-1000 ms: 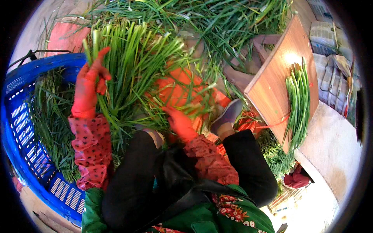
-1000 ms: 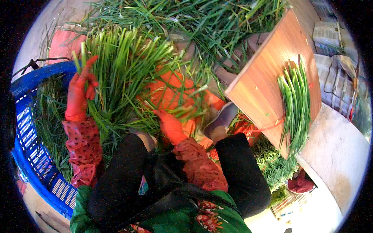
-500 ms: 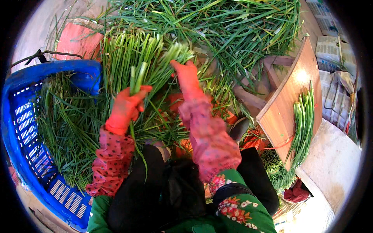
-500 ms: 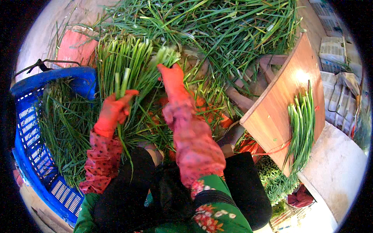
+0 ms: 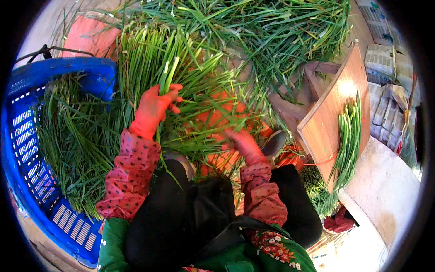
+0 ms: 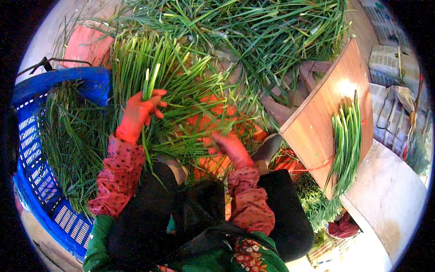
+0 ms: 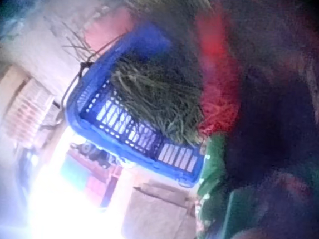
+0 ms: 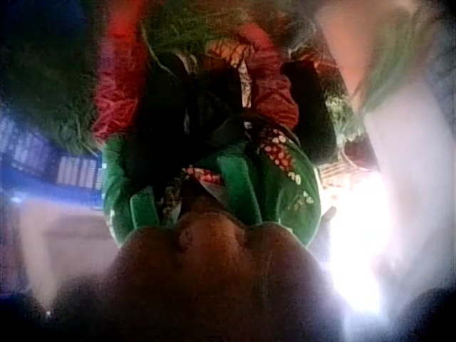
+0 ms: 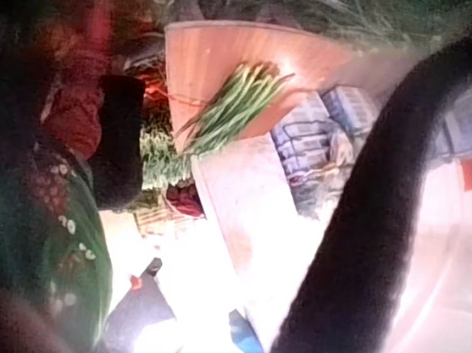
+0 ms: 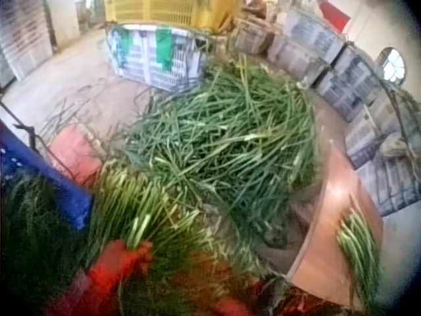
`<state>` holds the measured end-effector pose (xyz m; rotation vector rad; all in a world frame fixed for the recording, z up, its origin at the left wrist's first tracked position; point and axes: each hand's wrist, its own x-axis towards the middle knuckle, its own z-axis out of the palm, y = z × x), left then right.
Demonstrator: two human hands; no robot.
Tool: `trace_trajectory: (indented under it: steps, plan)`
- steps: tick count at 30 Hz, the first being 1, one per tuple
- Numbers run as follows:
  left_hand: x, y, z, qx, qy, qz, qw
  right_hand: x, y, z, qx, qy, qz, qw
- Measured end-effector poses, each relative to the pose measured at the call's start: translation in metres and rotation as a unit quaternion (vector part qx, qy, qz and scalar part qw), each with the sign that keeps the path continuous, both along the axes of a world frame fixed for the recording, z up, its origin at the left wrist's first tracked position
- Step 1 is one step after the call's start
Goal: The person sorts green onions by hand, picking up individual stalks or small bunches, stripping away loose outer layers, and placing the cleaned bunches onto a wooden surface.
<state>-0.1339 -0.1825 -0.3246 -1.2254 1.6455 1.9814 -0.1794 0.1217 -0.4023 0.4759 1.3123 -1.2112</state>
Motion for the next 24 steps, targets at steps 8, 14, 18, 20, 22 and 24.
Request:
trace_trajectory:
  steps: [8,14,18,20,22,24]
  plan:
    - [0.001,-0.004,-0.003,-0.001,-0.001,-0.007,1.000,-0.054,-0.034,0.005,0.261,0.569,0.217,0.749]
    - [-0.014,-0.001,-0.006,-0.008,0.010,-0.017,1.000,-0.058,-0.051,-0.036,0.160,0.644,0.275,0.696]
    - [-0.001,0.001,-0.005,-0.070,0.049,0.024,0.996,-0.056,-0.058,0.018,0.103,0.580,0.321,0.742]
    - [-0.010,0.019,0.010,-0.095,0.133,0.018,0.986,-0.062,-0.064,0.042,0.043,0.508,0.286,0.812]
    - [-0.015,0.038,0.016,-0.185,0.147,-0.115,0.965,-0.066,-0.073,0.059,-0.025,0.472,0.228,0.851]
    - [-0.012,0.049,0.017,-0.272,0.198,-0.216,0.917,-0.066,-0.082,0.067,-0.028,0.371,0.191,0.908]
